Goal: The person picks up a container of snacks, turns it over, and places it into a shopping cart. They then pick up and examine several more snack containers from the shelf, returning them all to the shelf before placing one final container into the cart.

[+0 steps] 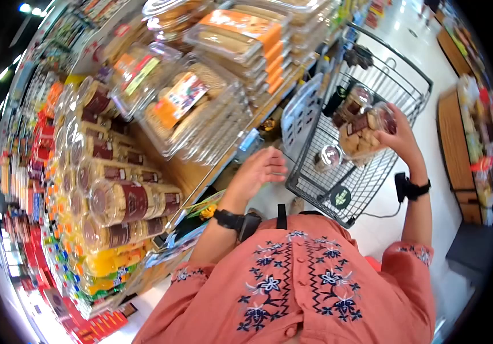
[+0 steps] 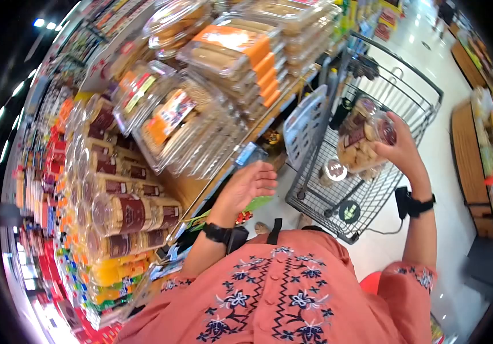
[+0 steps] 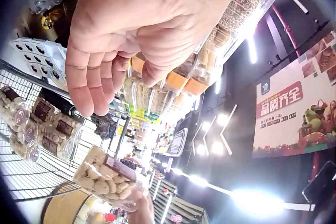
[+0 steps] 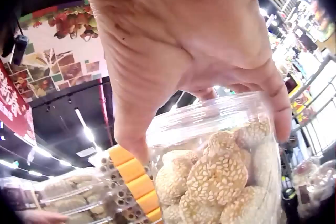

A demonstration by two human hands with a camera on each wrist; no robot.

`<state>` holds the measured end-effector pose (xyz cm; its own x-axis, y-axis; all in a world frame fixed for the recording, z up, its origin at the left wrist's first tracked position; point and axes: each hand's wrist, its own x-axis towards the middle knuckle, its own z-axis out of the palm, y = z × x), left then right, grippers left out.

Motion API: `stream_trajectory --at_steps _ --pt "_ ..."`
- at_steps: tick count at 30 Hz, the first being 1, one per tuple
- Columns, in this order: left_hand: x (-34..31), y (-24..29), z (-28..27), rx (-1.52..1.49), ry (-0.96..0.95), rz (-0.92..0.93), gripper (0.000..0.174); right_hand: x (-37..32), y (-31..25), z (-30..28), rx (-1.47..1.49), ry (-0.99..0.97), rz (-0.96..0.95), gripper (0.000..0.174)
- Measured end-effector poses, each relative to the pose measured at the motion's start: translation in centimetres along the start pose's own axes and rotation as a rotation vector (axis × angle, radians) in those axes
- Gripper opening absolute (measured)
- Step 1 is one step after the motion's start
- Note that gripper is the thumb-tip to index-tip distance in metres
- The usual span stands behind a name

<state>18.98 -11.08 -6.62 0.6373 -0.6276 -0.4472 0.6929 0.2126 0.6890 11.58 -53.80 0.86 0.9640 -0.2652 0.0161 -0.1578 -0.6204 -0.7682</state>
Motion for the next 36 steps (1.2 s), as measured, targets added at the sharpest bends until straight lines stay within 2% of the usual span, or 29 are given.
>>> stream_trajectory --at_steps 3,6,7,10,11,14,22,26,30,33,36 --pt "0.5 -0.2 0.7 -0.023 -0.062 -0.021 0.043 -1.4 -5.5 -1.1 0.032 -0.092 -0.057 0.087" --pt "-0.4 0.0 0.5 -0.057 -0.103 -0.046 0.053 -2.3 -11.4 -1.4 0.158 -0.248 -0.089 0.089" --pt "-0.4 -0.4 1.0 -0.069 -0.142 -0.082 0.057 -2.3 -12.6 -1.3 0.085 -0.258 -0.220 0.091" --pt "-2.2 0.8 2.1 -0.047 -0.229 -0.073 0.077 -1.8 -15.9 -0.5 0.006 -0.339 -0.306 0.095" --pt "-2.3 0.8 2.0 -0.074 -0.278 -0.062 0.082 -1.7 -17.9 -0.2 0.034 -0.411 -0.277 0.093" --pt "-4.2 2.4 3.8 -0.059 -0.321 0.047 0.093 -0.5 -20.2 1.6 0.004 -0.443 -0.383 0.085" --pt "-7.2 3.2 3.7 -0.313 -0.289 0.190 0.097 1.7 -25.0 5.1 -0.065 -0.562 -0.458 0.083" --pt "-8.1 2.9 3.2 -0.288 -0.281 0.274 0.090 3.0 -24.8 6.9 -0.110 -0.509 -0.453 0.085" --pt "-8.7 2.8 2.6 -0.256 -0.295 0.325 0.087 3.3 -25.3 8.1 -0.075 -0.542 -0.400 0.084" --pt "-8.8 2.5 2.1 -0.239 -0.279 0.355 0.085 3.2 -25.2 8.7 -0.041 -0.525 -0.355 0.092" --pt "-9.3 2.5 2.1 -0.228 -0.253 0.366 0.085 2.9 -25.1 8.9 -0.036 -0.516 -0.372 0.090"
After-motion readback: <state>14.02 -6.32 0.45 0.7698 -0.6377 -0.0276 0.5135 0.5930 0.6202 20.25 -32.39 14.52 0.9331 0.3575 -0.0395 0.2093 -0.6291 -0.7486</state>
